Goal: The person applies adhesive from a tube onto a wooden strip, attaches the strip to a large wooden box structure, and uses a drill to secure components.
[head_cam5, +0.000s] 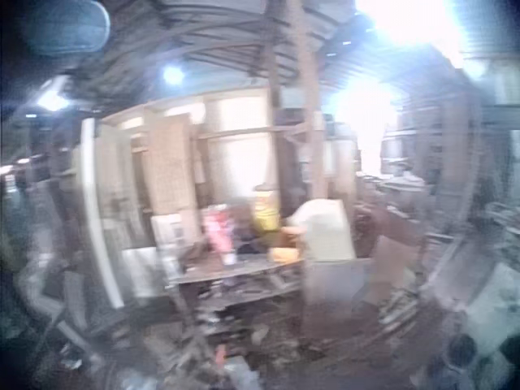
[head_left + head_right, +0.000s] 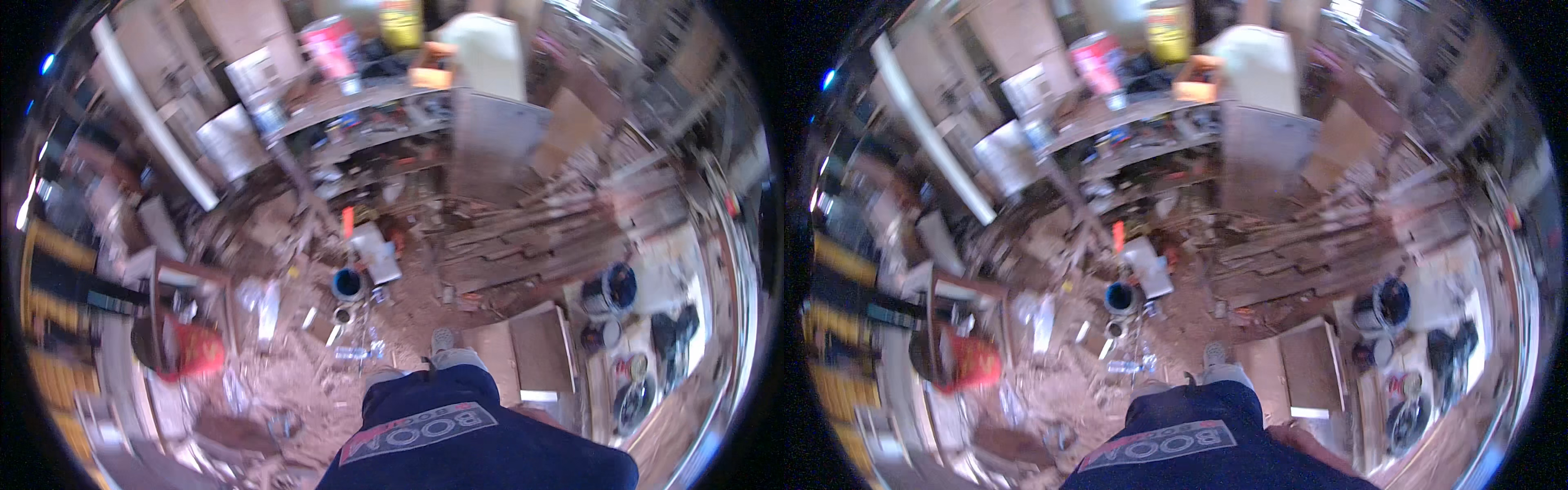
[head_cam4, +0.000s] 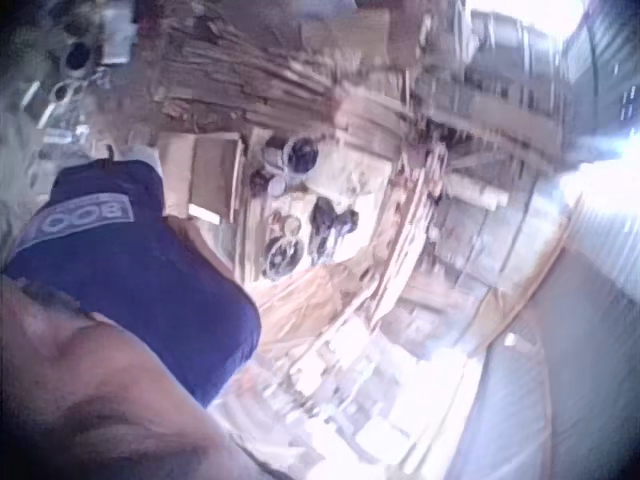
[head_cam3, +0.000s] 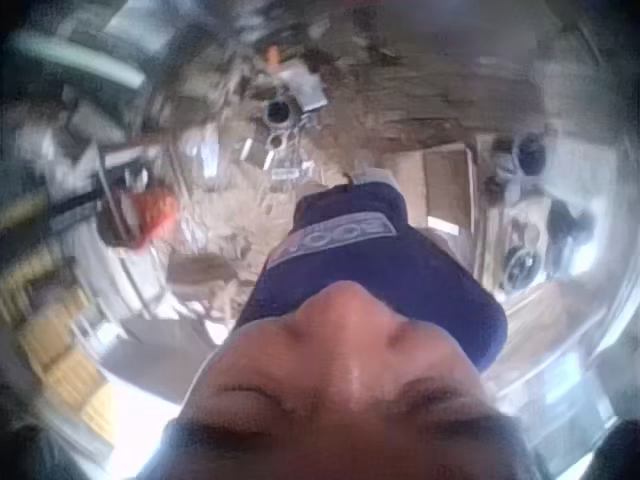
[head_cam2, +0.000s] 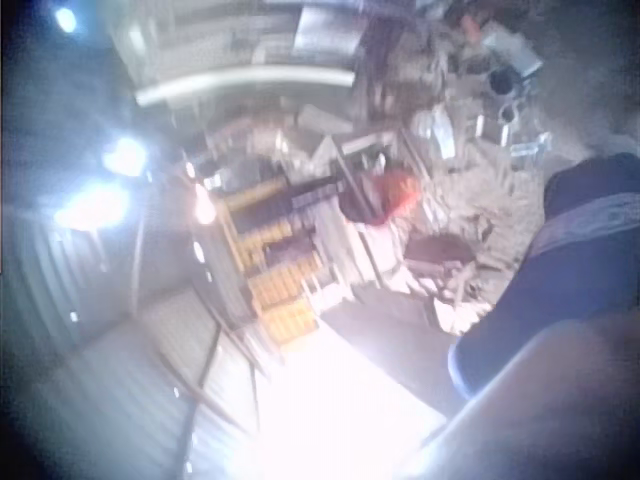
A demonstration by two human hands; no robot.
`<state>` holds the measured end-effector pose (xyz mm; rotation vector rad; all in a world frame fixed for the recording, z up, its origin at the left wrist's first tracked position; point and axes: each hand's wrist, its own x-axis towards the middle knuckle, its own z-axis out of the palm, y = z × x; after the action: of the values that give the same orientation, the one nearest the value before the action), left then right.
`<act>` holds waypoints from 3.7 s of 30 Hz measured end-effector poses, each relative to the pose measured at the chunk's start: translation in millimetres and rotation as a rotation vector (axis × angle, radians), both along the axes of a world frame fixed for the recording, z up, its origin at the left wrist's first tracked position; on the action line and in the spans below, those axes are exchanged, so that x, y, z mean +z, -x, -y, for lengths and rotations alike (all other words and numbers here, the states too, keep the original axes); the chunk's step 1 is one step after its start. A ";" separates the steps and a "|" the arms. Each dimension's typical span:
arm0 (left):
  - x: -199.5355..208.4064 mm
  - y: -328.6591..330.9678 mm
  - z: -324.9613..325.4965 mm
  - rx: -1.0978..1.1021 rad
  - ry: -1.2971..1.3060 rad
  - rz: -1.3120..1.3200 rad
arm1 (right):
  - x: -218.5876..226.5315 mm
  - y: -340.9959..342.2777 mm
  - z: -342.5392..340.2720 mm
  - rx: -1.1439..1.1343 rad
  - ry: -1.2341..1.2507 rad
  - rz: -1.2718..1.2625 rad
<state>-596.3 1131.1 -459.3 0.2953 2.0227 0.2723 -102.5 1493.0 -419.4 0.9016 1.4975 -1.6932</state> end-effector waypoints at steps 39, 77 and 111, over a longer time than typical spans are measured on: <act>-26.5 -14.5 -338.6 -1.455 -0.159 0.028 | 95.9 139.7 508.8 -1.318 0.155 -0.019; 136.2 -624.5 -208.5 -2.283 0.507 1.203 | 103.5 -118.0 460.4 -2.201 -1.038 0.312; 106.1 -1299.4 -108.0 -2.496 0.061 1.397 | 70.4 -774.9 513.1 -3.273 -0.336 -0.991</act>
<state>703.1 1239.1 -353.1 1.5865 -0.5484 -0.9036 672.4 979.9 -349.0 -0.7132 0.5240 0.5748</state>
